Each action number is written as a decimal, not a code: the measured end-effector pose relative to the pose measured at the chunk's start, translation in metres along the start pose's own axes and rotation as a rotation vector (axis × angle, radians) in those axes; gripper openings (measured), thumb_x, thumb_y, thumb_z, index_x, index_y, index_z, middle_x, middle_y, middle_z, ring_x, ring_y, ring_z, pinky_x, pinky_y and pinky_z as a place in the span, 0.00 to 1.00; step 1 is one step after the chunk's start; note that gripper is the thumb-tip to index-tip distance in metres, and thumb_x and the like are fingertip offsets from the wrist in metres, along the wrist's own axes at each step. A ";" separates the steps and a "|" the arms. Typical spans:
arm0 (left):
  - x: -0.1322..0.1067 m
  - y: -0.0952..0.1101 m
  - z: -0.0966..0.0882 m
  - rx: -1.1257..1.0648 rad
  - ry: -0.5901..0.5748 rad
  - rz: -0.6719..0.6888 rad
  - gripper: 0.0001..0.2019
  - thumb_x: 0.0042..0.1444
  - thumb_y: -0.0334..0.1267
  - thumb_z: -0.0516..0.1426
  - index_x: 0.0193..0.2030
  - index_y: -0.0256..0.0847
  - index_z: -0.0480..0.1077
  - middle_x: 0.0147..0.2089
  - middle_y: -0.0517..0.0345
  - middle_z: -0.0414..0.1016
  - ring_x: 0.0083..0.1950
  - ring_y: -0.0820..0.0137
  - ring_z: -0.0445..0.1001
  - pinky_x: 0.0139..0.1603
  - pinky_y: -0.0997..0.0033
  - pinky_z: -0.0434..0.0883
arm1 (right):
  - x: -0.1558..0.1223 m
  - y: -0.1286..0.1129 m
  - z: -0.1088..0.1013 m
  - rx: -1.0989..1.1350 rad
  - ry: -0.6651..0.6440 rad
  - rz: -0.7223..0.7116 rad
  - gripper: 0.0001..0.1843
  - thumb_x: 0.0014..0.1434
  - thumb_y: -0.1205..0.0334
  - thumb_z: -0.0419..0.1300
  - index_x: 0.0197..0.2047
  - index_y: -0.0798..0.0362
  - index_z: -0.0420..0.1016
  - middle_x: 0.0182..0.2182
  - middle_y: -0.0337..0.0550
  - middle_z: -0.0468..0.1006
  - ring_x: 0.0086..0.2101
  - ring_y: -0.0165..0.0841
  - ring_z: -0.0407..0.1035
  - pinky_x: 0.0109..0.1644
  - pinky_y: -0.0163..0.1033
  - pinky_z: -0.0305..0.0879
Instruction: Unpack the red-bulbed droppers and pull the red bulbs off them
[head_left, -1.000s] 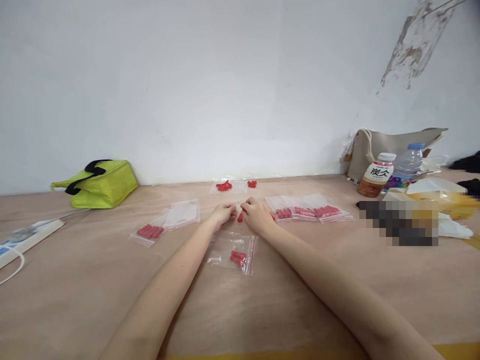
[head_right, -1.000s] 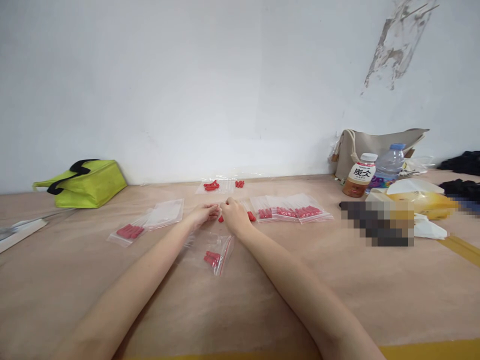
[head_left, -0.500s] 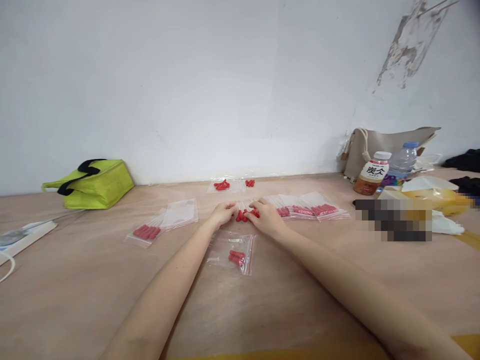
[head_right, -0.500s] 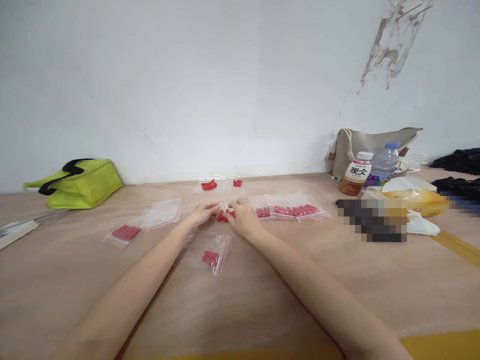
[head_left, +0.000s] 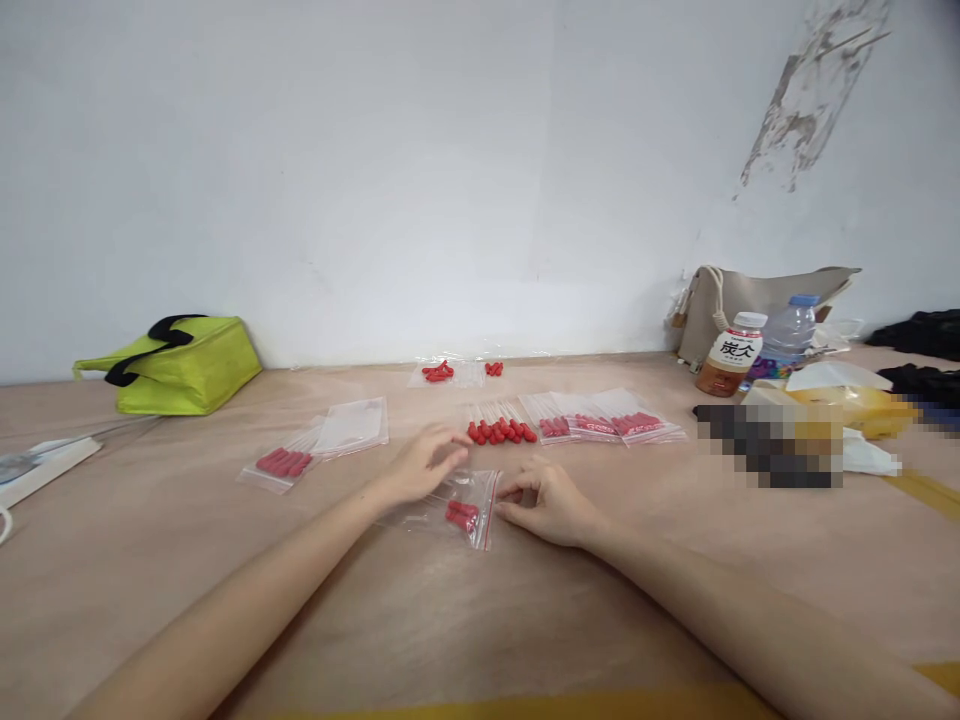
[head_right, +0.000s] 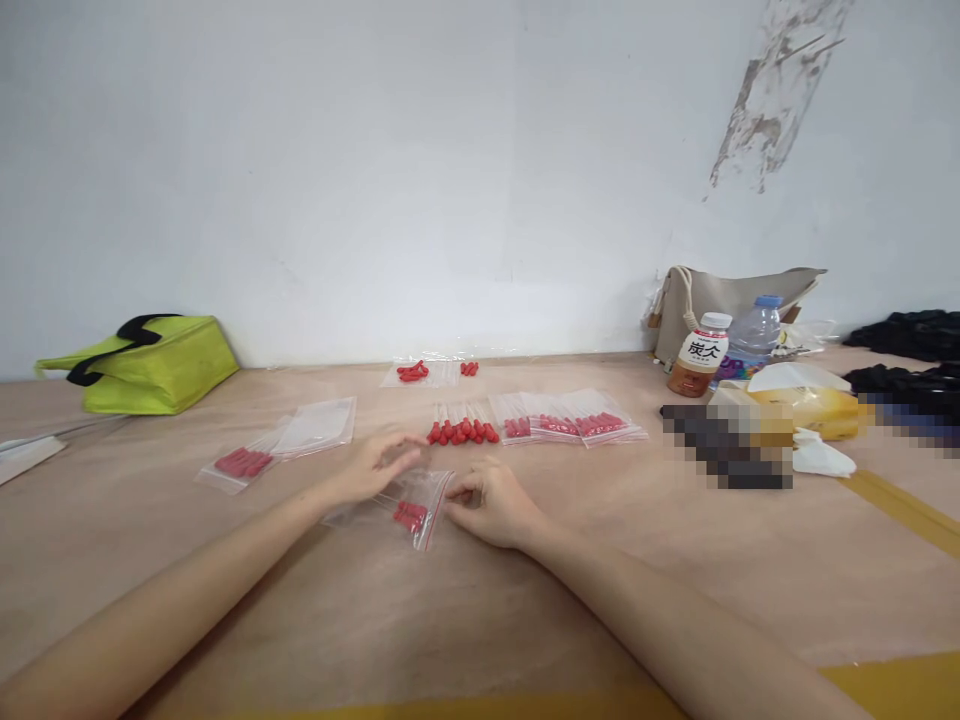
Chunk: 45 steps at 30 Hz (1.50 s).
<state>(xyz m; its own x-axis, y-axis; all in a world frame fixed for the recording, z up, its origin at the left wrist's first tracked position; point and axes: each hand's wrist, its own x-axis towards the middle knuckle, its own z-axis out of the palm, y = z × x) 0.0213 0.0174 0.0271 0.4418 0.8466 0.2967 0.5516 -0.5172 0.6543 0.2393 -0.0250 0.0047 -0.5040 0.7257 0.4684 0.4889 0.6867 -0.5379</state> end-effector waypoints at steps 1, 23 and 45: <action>-0.015 0.003 -0.003 0.048 -0.090 0.130 0.14 0.54 0.42 0.53 0.46 0.43 0.69 0.49 0.55 0.70 0.51 0.65 0.66 0.54 0.64 0.61 | 0.001 -0.002 0.000 0.006 -0.019 -0.029 0.05 0.51 0.62 0.58 0.31 0.49 0.76 0.26 0.36 0.76 0.30 0.29 0.66 0.38 0.35 0.57; -0.054 0.005 0.005 0.359 -0.212 0.209 0.28 0.57 0.47 0.49 0.63 0.45 0.47 0.64 0.54 0.52 0.63 0.63 0.51 0.62 0.59 0.53 | 0.009 -0.007 0.012 0.129 -0.071 0.150 0.06 0.42 0.69 0.58 0.28 0.54 0.70 0.20 0.33 0.70 0.21 0.24 0.62 0.25 0.29 0.55; -0.057 0.013 -0.009 0.500 -0.555 0.203 0.20 0.62 0.47 0.41 0.60 0.64 0.47 0.68 0.64 0.32 0.66 0.52 0.32 0.59 0.37 0.34 | 0.042 0.053 -0.092 0.760 0.331 0.404 0.15 0.43 0.57 0.65 0.34 0.54 0.71 0.29 0.42 0.77 0.29 0.28 0.71 0.36 0.36 0.68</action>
<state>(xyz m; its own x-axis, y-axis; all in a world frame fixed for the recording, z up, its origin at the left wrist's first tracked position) -0.0026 -0.0363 0.0249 0.7855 0.6107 -0.1007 0.6175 -0.7625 0.1932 0.3098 0.0460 0.0604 -0.1100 0.9599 0.2579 -0.0750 0.2508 -0.9651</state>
